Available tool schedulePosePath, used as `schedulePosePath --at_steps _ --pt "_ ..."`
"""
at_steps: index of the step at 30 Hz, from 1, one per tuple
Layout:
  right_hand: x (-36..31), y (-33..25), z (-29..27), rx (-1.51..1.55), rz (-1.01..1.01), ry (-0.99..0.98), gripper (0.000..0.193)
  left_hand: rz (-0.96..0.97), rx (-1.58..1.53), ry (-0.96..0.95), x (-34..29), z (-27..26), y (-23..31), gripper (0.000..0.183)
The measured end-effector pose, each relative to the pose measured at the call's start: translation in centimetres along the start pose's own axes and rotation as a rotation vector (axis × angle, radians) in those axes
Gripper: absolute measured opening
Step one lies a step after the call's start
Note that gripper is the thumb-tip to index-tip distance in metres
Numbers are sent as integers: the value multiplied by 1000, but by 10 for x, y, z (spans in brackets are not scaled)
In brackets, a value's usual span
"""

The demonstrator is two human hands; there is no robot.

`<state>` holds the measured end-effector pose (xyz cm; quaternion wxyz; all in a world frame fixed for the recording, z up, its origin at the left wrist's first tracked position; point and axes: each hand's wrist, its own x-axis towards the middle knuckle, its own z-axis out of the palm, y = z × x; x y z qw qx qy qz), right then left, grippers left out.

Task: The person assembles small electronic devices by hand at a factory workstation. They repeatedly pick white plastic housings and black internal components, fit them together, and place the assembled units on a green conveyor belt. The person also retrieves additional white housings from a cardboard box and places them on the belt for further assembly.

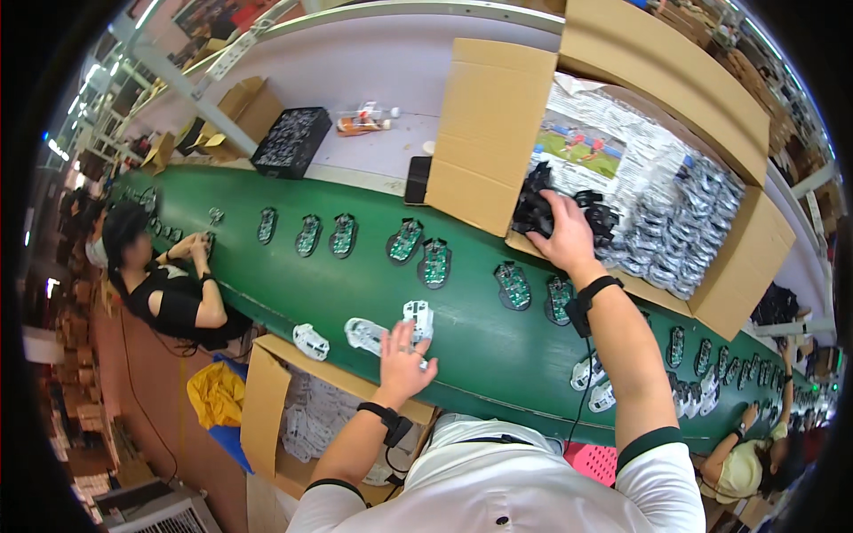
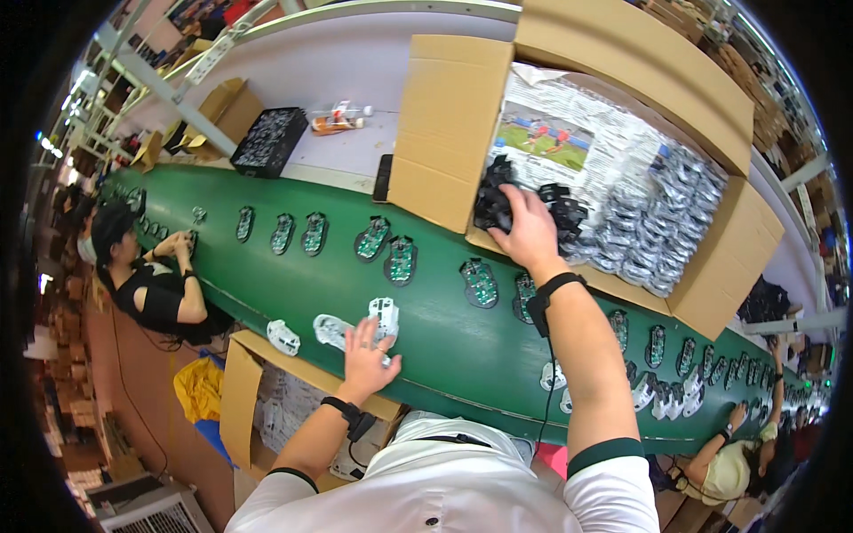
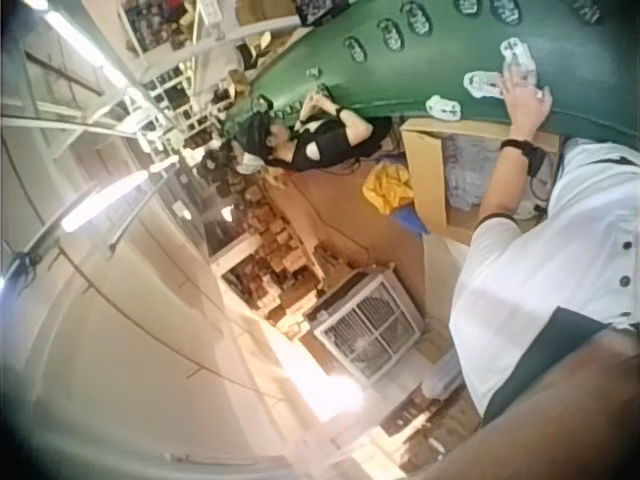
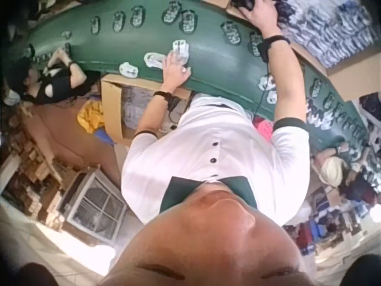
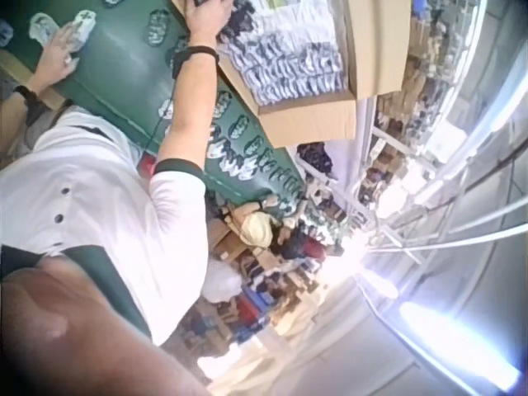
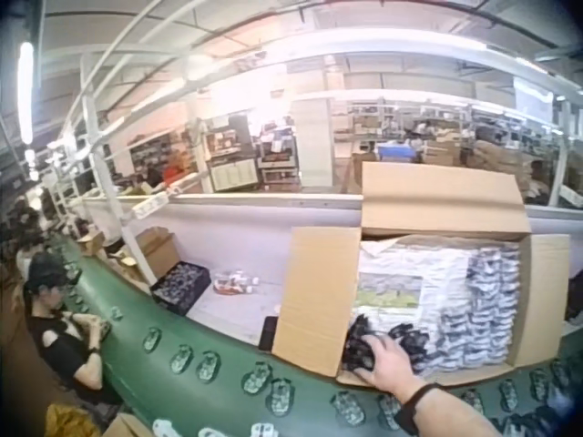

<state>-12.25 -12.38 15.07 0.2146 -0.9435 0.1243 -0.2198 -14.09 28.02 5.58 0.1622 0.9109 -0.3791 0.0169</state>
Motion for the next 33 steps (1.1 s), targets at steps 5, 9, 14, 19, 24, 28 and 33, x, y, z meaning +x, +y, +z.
schedulePosePath --at_steps 5,9,14,19,24,28,33 --pt "-7 9 -1 176 -6 188 67 -103 65 164 23 -7 -54 37" --pt "1 8 -28 496 263 158 66 -201 115 230 29 -11 -84 45" --pt "-5 24 -42 384 274 212 65 -256 110 258 27 -5 -93 68" --pt "-49 -24 -54 528 66 361 62 -439 -2 182 20 -6 -97 94" --pt "-173 -48 -17 202 -75 -196 75 -330 -61 157 16 -11 -100 91" --pt "-223 -55 29 96 -46 -500 99 -224 29 143 17 -13 -83 86" --pt "-234 -88 48 145 -4 -621 113 -149 -140 151 16 2 -43 82"
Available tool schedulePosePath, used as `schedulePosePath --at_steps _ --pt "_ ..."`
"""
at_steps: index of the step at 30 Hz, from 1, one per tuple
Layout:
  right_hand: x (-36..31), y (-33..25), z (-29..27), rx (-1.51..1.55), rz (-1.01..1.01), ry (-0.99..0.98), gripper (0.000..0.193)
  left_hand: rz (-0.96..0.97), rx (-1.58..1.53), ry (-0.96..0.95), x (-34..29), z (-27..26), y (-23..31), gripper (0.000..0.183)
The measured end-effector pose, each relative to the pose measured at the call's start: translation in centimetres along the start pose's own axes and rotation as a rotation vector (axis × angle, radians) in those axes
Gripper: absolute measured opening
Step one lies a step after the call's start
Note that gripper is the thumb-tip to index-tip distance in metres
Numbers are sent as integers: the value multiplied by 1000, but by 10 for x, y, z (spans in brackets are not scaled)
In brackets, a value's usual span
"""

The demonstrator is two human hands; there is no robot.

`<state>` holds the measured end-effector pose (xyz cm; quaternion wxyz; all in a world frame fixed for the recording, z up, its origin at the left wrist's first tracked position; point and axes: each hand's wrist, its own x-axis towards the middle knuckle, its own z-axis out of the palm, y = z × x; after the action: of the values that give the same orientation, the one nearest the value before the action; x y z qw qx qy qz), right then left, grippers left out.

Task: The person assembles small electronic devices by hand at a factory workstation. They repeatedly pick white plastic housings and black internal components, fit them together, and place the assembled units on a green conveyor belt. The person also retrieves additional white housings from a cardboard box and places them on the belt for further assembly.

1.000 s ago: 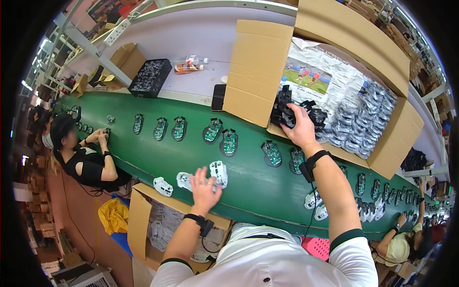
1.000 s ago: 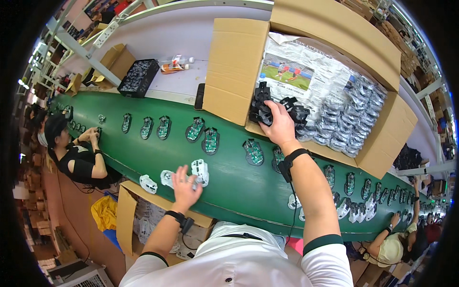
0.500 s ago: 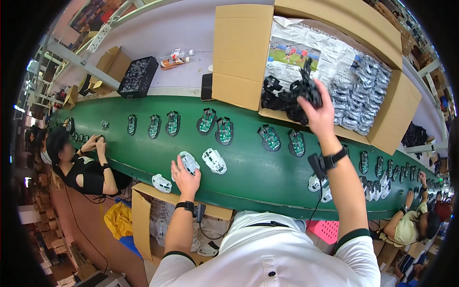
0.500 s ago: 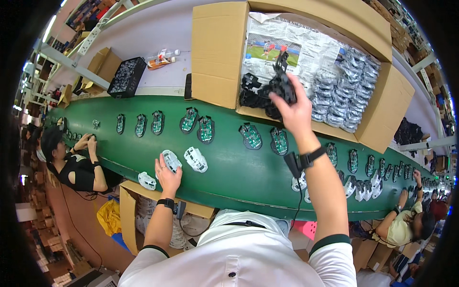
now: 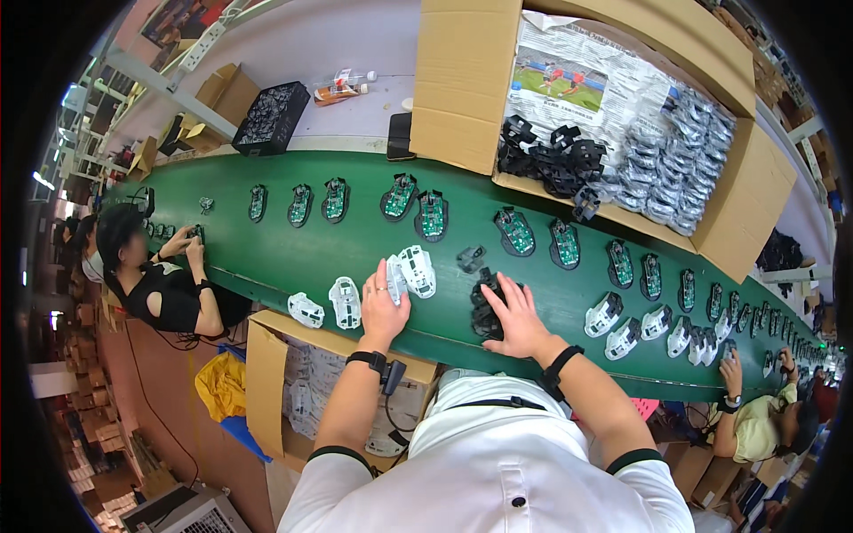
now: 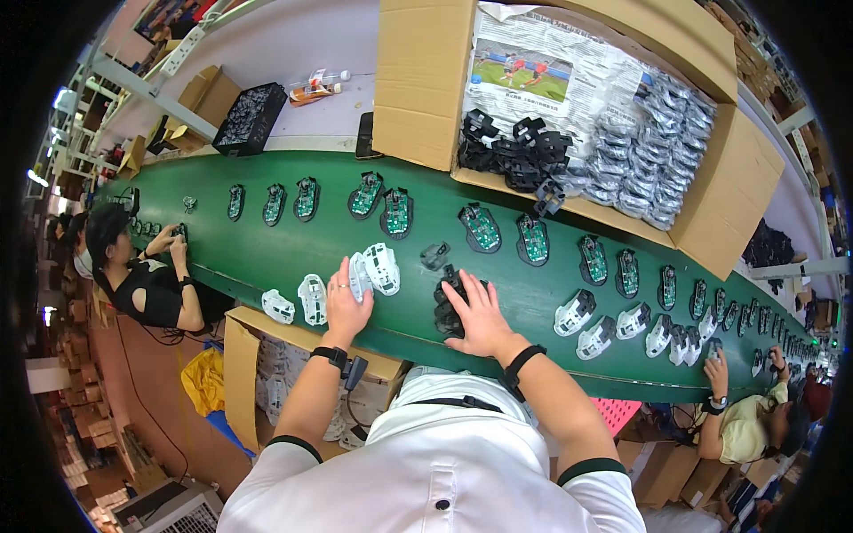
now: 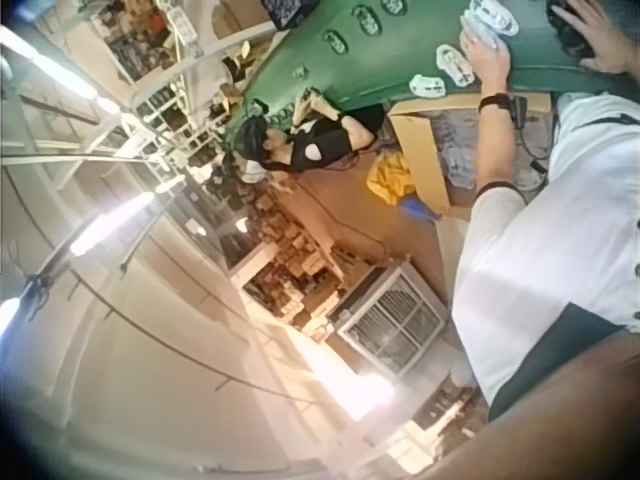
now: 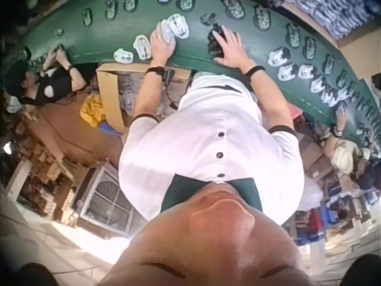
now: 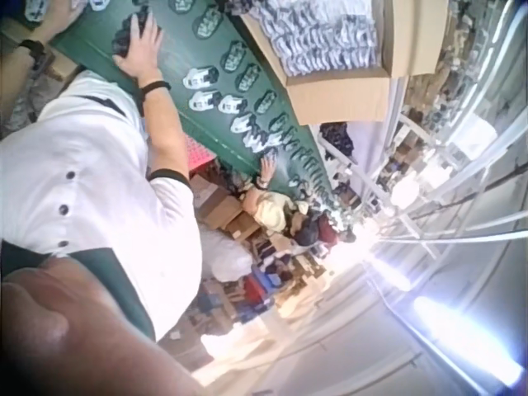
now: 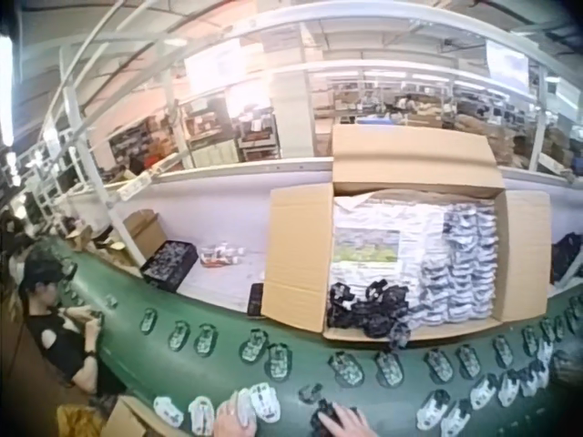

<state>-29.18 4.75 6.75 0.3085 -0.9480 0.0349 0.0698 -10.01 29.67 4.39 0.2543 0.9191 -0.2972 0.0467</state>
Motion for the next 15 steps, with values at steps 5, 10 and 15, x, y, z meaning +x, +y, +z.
schedulePosePath --at_steps 5,10,15 --pt "-28 13 11 -16 109 220 89 -139 185 179 -2 -1 -6 71" --pt "-55 39 14 -39 95 387 67 303 116 -240 -14 -19 29 75" --pt "-59 35 3 128 229 360 57 -131 -64 -37 -28 16 16 70"
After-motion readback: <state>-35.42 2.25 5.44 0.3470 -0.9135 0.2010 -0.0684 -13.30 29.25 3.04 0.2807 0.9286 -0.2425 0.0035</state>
